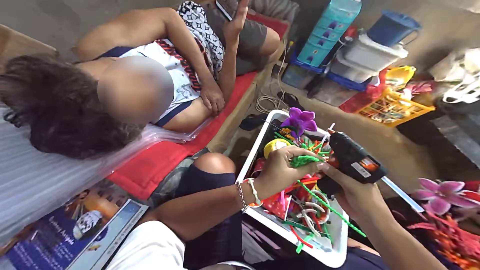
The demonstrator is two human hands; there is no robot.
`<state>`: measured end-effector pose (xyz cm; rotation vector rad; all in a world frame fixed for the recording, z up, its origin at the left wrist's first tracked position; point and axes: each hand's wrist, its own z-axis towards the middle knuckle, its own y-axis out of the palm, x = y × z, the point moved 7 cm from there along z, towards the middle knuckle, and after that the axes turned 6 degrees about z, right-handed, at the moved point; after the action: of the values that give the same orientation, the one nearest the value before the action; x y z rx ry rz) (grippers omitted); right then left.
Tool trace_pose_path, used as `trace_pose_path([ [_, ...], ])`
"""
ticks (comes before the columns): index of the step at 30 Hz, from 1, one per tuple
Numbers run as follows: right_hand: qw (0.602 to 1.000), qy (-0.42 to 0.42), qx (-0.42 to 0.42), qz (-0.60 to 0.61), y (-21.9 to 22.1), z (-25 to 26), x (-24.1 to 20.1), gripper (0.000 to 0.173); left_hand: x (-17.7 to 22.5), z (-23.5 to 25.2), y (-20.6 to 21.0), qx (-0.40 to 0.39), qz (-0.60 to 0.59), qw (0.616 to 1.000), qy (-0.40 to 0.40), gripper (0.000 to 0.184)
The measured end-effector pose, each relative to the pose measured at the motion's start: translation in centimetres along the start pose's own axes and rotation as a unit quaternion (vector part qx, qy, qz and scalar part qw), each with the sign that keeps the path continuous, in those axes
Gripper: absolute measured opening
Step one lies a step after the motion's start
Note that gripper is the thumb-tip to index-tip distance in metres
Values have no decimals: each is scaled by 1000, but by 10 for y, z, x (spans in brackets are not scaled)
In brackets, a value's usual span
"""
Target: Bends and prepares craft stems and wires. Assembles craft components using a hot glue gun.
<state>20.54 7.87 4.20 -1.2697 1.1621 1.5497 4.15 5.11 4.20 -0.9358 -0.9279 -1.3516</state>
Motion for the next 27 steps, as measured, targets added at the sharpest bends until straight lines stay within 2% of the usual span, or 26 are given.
trace_pose_path([
  [6, 1000, -12, -1, 29, -1, -1, -1, 19, 10, -1, 4, -5, 88, 993, 83, 18],
  [10, 999, -28, -20, 13, 1, -2, -5, 20, 16, -2, 7, -25, 140, 984, 106, 19],
  [13, 998, -39, -45, -18, 2, -2, -8, 23, 14, 0, 5, -43, 172, 979, 97, 21],
  [20, 987, -75, -89, -114, -4, -3, -13, 15, 1, -2, 15, -96, 206, 971, 69, 17],
  [27, 986, -78, -91, -115, -6, -1, -14, 17, 1, -3, 17, -110, 203, 970, 71, 15],
])
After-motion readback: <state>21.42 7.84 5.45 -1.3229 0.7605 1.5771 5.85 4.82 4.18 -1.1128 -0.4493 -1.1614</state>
